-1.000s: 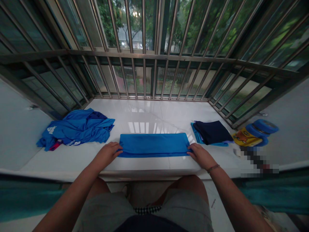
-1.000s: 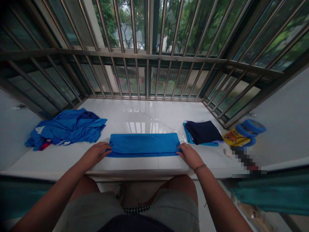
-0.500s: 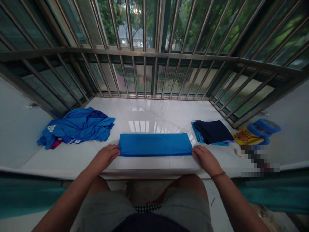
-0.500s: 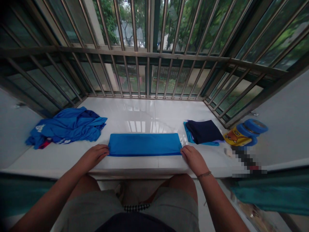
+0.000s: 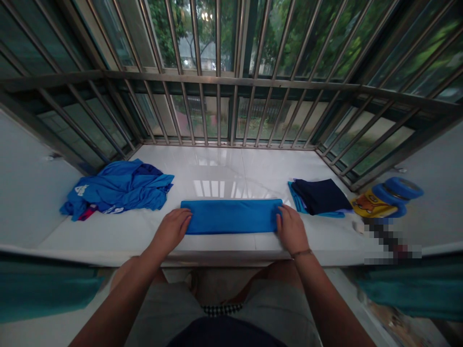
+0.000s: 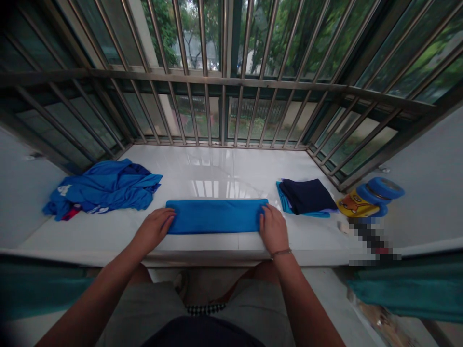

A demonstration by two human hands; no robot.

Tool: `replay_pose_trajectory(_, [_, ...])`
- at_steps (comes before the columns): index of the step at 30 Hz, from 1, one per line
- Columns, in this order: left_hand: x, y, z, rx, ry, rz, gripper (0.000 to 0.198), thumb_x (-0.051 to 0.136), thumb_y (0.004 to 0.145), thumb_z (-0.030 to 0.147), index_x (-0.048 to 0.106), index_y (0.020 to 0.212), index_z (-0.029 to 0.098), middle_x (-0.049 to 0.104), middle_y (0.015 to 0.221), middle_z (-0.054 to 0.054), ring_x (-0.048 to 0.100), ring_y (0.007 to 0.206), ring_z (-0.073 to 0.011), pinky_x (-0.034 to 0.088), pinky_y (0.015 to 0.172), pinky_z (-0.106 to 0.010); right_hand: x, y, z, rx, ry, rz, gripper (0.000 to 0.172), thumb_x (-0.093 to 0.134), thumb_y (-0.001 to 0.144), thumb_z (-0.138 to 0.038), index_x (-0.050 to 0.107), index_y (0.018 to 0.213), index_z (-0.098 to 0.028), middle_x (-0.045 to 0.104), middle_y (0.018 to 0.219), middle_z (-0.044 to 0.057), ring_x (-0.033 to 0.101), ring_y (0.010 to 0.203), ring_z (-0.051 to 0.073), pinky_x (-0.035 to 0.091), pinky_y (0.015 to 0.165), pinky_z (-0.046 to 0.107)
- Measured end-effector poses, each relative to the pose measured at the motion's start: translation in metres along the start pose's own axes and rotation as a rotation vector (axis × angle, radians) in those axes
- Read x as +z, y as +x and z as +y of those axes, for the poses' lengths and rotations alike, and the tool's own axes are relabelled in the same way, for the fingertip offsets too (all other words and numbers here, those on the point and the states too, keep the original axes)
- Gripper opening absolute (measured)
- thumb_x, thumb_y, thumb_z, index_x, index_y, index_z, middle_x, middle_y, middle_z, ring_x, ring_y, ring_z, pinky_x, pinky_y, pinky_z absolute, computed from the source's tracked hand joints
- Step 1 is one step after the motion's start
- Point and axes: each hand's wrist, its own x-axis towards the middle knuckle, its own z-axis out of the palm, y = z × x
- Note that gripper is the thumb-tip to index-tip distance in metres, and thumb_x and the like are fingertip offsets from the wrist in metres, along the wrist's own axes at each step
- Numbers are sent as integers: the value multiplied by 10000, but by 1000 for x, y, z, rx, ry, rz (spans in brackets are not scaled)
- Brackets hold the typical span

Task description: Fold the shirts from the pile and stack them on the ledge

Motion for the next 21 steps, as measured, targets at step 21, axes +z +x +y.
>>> replay_pose_trajectory(21, [61,6,-31,-370,-19,-66,672,401,1111,519,495,1669,156,420,1769,-177,396,1649,-374,293,1348,-644,7,9,-30,604,-253,-235,630,434,1127,-591,692,1299,-43,673,1325,308,642,1268,423,536,994,510])
